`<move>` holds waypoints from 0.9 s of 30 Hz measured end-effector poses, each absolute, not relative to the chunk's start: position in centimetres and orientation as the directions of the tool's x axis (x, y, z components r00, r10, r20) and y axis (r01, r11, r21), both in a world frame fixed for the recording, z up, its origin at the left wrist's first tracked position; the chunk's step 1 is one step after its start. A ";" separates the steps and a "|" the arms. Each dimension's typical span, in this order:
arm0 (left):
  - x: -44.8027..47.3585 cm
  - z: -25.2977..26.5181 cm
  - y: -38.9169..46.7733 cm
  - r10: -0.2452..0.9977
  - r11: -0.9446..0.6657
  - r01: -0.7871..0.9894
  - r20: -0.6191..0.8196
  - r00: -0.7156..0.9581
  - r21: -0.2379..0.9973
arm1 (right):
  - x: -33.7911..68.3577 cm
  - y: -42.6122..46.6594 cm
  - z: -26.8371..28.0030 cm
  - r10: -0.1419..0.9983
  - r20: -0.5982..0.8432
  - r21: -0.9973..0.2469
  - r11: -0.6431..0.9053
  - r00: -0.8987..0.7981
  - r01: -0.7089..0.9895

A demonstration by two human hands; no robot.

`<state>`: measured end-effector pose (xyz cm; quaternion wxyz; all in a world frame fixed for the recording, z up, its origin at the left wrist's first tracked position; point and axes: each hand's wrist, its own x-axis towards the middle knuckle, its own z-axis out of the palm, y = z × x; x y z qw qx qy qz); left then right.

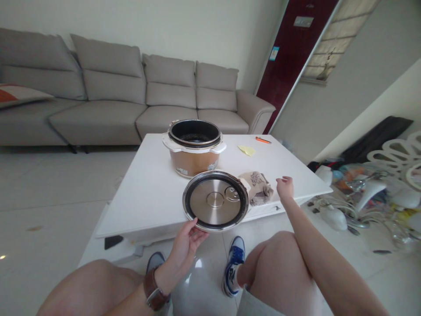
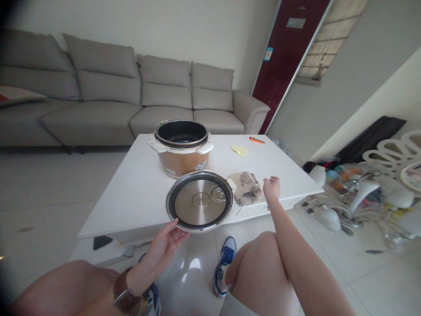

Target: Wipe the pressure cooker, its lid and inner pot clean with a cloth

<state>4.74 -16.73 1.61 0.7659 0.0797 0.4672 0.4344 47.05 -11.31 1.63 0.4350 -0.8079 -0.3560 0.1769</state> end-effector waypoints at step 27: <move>4.9 1.6 -16.6 0.752 0.596 -0.584 -0.638 0.166 0.551 | 42.4 -9.1 -3.9 0.954 -0.071 -0.145 -0.297 0.290 0.944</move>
